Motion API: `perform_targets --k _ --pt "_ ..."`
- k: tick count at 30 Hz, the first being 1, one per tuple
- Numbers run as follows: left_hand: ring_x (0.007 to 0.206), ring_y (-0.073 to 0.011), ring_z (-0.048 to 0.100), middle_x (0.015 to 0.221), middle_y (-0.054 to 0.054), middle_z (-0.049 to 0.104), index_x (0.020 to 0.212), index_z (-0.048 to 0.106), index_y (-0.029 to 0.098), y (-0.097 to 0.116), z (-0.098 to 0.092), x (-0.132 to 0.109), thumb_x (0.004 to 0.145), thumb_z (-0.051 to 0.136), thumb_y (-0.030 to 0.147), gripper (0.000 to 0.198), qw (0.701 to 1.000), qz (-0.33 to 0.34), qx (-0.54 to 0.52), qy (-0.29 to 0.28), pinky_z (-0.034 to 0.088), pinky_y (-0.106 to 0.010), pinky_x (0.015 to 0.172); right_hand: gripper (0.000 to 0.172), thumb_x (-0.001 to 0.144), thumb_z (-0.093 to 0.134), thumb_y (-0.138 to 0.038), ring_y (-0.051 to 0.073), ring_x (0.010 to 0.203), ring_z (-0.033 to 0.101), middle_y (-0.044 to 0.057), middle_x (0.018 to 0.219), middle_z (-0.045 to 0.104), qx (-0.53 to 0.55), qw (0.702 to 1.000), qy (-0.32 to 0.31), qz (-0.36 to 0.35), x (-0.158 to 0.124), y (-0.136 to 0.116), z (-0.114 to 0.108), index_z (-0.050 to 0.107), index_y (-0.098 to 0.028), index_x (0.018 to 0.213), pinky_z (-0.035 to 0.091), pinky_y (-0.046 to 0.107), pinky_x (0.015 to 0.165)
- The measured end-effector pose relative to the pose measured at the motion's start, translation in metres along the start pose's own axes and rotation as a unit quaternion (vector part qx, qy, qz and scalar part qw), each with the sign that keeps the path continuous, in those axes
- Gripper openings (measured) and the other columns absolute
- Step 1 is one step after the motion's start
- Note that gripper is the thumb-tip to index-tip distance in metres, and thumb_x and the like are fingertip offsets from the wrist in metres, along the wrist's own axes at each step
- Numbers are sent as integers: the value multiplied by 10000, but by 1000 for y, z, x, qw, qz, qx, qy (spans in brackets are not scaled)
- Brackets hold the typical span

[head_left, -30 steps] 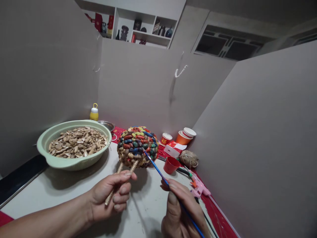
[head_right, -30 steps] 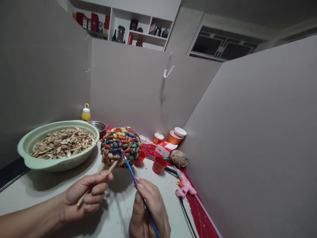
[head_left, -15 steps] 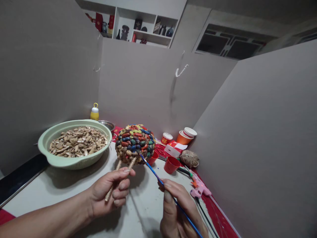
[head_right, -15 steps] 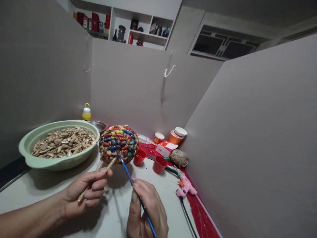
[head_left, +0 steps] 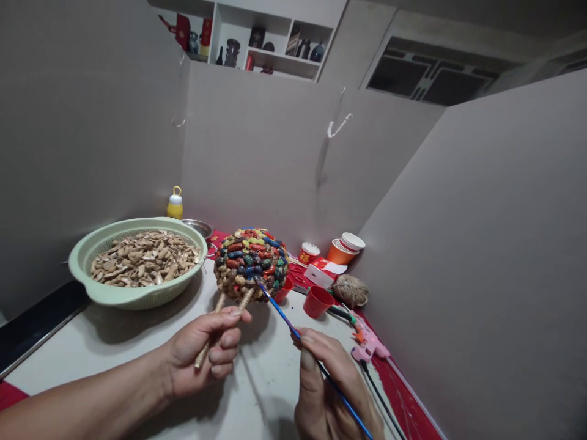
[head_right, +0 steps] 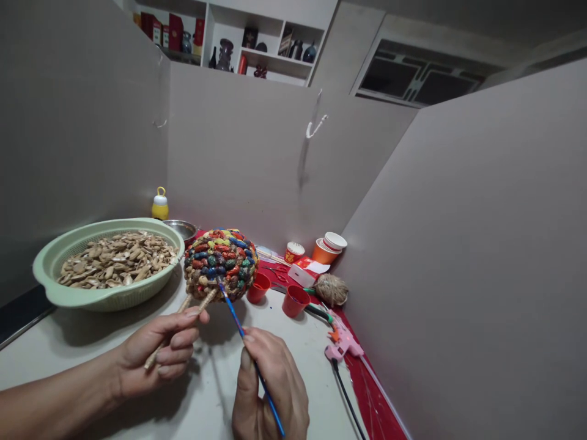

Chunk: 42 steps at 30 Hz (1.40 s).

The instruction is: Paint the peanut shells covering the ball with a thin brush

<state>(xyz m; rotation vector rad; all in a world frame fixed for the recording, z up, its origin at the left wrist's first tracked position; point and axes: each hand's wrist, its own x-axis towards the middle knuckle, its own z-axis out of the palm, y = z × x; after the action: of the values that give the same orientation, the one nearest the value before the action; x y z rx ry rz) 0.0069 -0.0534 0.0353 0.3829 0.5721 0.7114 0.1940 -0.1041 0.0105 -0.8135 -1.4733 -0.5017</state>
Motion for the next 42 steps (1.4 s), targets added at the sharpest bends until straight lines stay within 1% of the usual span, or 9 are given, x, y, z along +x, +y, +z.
perform_targets --k 4,11,16,19,25,30,33,38,42 --pt "286 -33 289 436 71 452 840 691 131 -2 -1 0 1081 390 184 389 1000 2 10 4 164 -157 345 196 891 678 -32 175 831 770 66 948 784 11 999 41 11 0 -2 2 736 -154 1033 663 322 787" --pt "290 -37 272 438 68 455 838 693 136 -2 0 1 1064 404 165 367 1000 1 18 2 167 -157 340 191 902 660 -31 161 847 768 57 939 783 -10 1000 20 9 2 -4 3 733 -150 1031 657 304 800" --pt "303 -35 268 450 71 472 857 699 142 -2 -4 1 1024 512 178 252 1000 7 16 -17 180 -155 344 179 896 689 -63 173 805 758 50 916 779 24 994 84 64 0 -10 6 745 -173 1026 652 345 762" --pt "307 -32 265 457 74 478 866 702 143 -4 -7 1 1000 559 179 199 999 6 19 -29 190 -155 345 189 894 698 -66 174 804 758 52 922 784 11 993 95 68 -2 -10 8 750 -178 1036 652 352 766" --pt "305 -34 264 454 72 473 863 702 144 -3 -8 3 1034 489 183 276 999 6 10 -30 196 -156 343 149 910 691 -93 168 823 762 53 931 784 8 998 47 48 -6 -4 6 748 -176 1021 656 329 773" --pt "301 -37 278 446 66 471 852 699 141 -2 -7 3 1056 437 189 335 1000 3 9 -22 194 -157 340 135 912 686 -95 160 800 756 42 913 776 24 994 87 69 -3 -10 9 751 -175 999 648 320 760" --pt "300 -34 271 445 70 473 862 702 142 -3 -8 3 1035 489 185 277 1000 3 14 -24 184 -157 340 126 916 683 -110 171 778 752 44 898 775 14 991 107 77 0 -13 11 749 -181 997 649 337 732" --pt "310 -28 265 449 82 477 873 700 148 -4 -11 4 962 631 203 125 999 12 22 -28 177 -158 349 88 927 669 -129 163 761 744 42 866 765 26 993 77 89 3 -17 11 741 -177 944 632 311 720" --pt "322 -25 258 460 94 483 883 690 166 -5 -12 5 873 754 239 98 998 27 37 -37 178 -167 363 90 962 655 -196 168 755 727 39 826 742 52 980 139 133 5 -22 15 720 -166 907 606 324 719"
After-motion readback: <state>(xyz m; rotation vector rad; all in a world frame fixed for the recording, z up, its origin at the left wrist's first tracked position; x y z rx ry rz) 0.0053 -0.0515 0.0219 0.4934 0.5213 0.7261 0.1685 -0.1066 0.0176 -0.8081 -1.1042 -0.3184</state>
